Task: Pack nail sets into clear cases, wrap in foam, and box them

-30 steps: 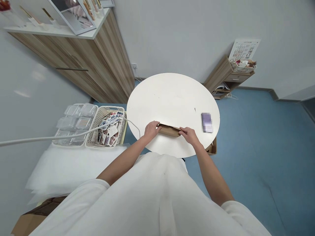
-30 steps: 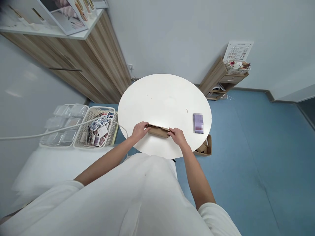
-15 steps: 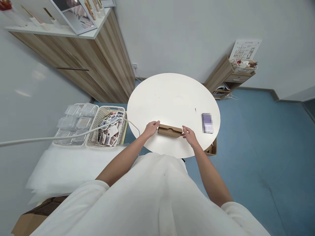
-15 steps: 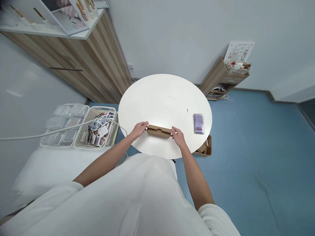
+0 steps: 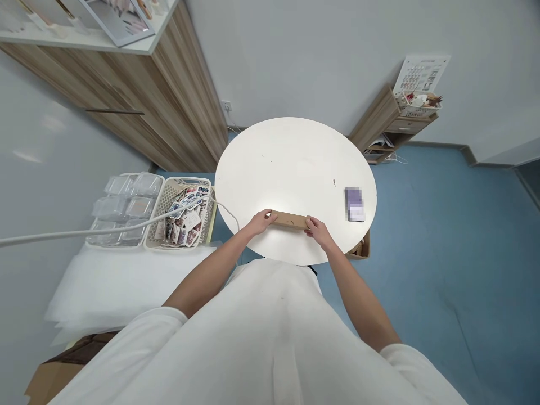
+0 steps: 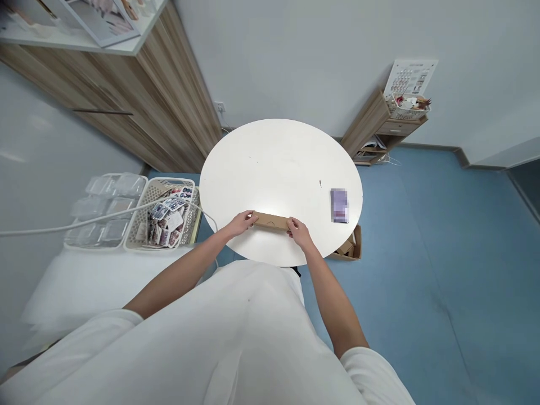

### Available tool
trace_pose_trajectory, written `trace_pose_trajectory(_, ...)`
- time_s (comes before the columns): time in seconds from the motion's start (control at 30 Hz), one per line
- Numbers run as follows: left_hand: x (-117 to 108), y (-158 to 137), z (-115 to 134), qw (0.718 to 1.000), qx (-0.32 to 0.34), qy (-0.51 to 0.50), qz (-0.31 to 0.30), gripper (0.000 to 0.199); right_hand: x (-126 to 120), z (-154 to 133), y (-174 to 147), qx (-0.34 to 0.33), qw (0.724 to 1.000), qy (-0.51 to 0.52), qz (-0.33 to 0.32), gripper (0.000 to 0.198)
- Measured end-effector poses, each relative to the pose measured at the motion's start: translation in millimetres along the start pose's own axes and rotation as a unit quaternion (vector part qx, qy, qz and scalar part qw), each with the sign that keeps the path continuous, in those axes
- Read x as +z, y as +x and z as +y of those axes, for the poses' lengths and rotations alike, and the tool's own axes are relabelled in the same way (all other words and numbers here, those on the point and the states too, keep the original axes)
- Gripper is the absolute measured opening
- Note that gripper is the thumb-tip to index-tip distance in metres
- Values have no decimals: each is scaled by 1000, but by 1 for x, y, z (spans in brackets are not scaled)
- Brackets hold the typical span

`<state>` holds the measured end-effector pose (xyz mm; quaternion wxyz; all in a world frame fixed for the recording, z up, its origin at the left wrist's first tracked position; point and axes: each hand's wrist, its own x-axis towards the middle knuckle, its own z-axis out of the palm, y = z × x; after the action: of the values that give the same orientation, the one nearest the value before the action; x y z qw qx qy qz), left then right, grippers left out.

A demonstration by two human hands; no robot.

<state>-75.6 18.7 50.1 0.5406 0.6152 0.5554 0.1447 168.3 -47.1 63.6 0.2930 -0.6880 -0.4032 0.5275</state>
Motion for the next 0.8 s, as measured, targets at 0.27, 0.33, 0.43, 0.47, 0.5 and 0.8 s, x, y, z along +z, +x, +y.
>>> trace_pose_trajectory(0.27,37,-22,-16,995,89,-46,25,66,3,45,-16,-82,995,29,50,52)
trace_pose_trajectory(0.33,49,-28,-17,995,93,-16,34,71,6,55,-22,-80,994,32,67,54)
trace_pose_trajectory(0.43,67,-33,-15,994,92,19,50,78,8,61,-31,-59,992,18,109,57)
trace_pose_trajectory(0.47,73,-35,-13,994,88,29,61,81,8,60,-33,-45,991,6,123,58)
trace_pose_trajectory(0.5,78,-35,-11,993,77,39,76,83,7,59,-34,-29,990,-11,134,58)
trace_pose_trajectory(0.8,104,-26,8,987,-69,54,137,78,0,43,-16,39,981,-156,112,59)
